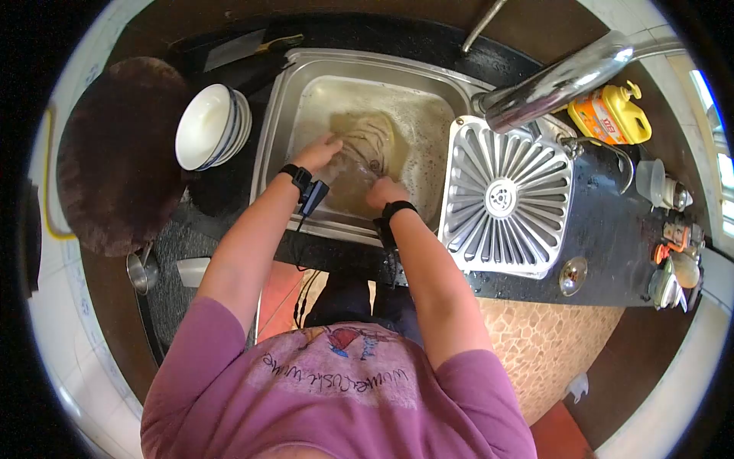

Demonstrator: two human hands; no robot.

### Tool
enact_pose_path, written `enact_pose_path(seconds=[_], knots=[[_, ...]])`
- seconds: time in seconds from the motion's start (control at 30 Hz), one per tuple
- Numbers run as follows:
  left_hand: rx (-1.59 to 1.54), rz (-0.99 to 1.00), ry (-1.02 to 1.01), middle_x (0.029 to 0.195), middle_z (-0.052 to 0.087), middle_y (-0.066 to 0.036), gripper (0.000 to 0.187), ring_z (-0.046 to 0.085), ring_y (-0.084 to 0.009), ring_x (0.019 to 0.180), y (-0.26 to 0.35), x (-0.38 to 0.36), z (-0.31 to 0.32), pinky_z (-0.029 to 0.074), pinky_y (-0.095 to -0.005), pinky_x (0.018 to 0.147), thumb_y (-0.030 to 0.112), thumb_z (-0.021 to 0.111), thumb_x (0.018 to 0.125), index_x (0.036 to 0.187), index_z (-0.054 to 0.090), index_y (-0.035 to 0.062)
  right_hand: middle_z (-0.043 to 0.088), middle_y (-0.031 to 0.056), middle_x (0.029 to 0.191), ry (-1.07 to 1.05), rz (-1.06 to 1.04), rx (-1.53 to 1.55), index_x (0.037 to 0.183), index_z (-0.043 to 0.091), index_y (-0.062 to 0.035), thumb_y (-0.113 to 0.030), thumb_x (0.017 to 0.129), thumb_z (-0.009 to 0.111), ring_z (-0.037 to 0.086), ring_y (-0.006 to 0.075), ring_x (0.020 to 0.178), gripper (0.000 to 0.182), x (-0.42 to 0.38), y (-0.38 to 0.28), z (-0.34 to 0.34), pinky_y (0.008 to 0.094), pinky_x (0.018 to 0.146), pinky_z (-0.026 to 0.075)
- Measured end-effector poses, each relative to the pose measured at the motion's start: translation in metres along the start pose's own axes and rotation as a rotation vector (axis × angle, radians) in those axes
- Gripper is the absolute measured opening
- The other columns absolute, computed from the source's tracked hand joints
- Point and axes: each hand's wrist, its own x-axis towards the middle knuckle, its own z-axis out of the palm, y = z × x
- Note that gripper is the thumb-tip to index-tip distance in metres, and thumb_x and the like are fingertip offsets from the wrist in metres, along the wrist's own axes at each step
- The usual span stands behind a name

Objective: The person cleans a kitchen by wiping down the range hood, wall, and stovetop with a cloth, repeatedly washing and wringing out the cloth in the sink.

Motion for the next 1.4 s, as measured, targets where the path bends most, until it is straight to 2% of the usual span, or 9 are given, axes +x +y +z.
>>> enact_pose_path(seconds=[0.17,0.33,0.47,0.63,0.83,1.07,1.13,1.27,1.4], knots=[[-0.087,-0.104,0.166,0.118,0.049,-0.021,0.061,0.052,-0.0315,0.103,-0.016,0.047,0.025,0.04,-0.0372,0.089,0.031,0.058,0.079,0.127,0.036,-0.0001,0.053,0.0194,0.115,0.258,0.072,0.473,0.111,0.054,0.0008,-0.026,0.075,0.056,0.05,0.0351,0.107,0.044,-0.029,0.027,0.005,0.0356,0.088,0.041],[0.416,0.271,-0.312,0.107,0.055,-0.019,0.056,0.056,-0.0282,0.096,-0.005,0.04,0.062,0.049,-0.0376,0.072,0.031,0.063,0.077,0.118,0.043,-0.0025,0.036,0.0169,0.131,0.126,0.301,1.705,0.124,0.04,0.0011,-0.027,0.081,0.056,0.032,0.0281,0.122,0.053,-0.053,0.019,0.001,0.0457,0.092,0.035],[-0.189,-0.248,-0.002,0.096,0.059,-0.02,0.051,0.055,-0.0302,0.096,0.006,0.008,0.028,0.045,-0.0361,0.083,0.027,0.061,0.078,0.115,0.045,-0.0031,0.018,0.0138,0.139,0.081,0.273,1.824,0.132,0.028,-0.0035,-0.028,0.083,0.057,0.017,0.0324,0.128,0.062,-0.034,0.036,0.015,0.0488,0.088,0.039],[0.143,-0.133,0.434,0.101,0.058,-0.021,0.048,0.054,-0.0318,0.098,-0.041,0.027,0.028,0.044,-0.0381,0.084,0.027,0.059,0.079,0.113,0.047,-0.0037,0.008,0.0145,0.142,-0.005,0.167,1.865,0.137,0.016,-0.0118,-0.039,0.083,0.055,0.014,0.0391,0.127,0.071,-0.049,0.01,0.008,0.054,0.091,0.035],[-0.058,0.202,-0.269,0.1,0.058,-0.015,0.047,0.054,-0.0234,0.089,0.067,-0.058,0.031,0.042,-0.0307,0.077,0.034,0.061,0.079,0.105,0.052,-0.0036,0.015,0.0173,0.14,-0.076,0.172,2.312,0.136,0.018,-0.0127,-0.06,0.082,0.039,0.014,0.0403,0.128,0.075,-0.047,-0.016,-0.012,0.0591,0.09,0.033],[-0.518,0.247,-0.517,0.094,0.059,-0.012,0.035,0.054,-0.0181,0.082,0.048,-0.042,0.049,0.044,-0.0296,0.071,0.028,0.052,0.086,0.103,0.054,-0.0023,0.057,0.0122,0.1,0.244,-0.104,2.264,0.114,0.045,-0.0025,-0.028,0.091,0.036,0.058,0.027,0.087,0.035,-0.016,-0.011,0.003,0.043,0.076,0.048],[0.087,0.3,-0.302,0.096,0.058,-0.011,0.031,0.055,-0.0179,0.082,0.021,-0.014,0.045,0.043,-0.0272,0.072,0.023,0.053,0.085,0.106,0.053,0.0011,0.058,0.0116,0.1,0.291,-0.063,2.25,0.114,0.044,-0.0017,-0.026,0.091,0.039,0.059,0.0267,0.084,0.034,-0.027,-0.018,-0.002,0.0432,0.074,0.048],[-0.076,-0.213,-0.036,0.114,0.051,-0.02,0.048,0.055,-0.0373,0.092,-0.041,0.021,0.02,0.044,-0.0401,0.081,0.027,0.054,0.083,0.122,0.039,0.0032,0.047,0.0122,0.118,0.29,0.048,1.976,0.124,0.037,-0.0029,-0.028,0.088,0.047,0.047,0.0318,0.104,0.045,-0.031,-0.007,0.003,0.0479,0.084,0.041],[0.364,-0.141,0.377,0.105,0.053,-0.016,0.049,0.057,-0.0252,0.083,-0.082,0.038,0.023,0.05,-0.0319,0.066,0.028,0.056,0.083,0.122,0.04,0.0022,0.025,0.0134,0.136,0.186,0.239,1.973,0.135,0.022,-0.0071,-0.036,0.087,0.049,0.024,0.0411,0.122,0.062,-0.036,0.01,0.002,0.055,0.093,0.031]])
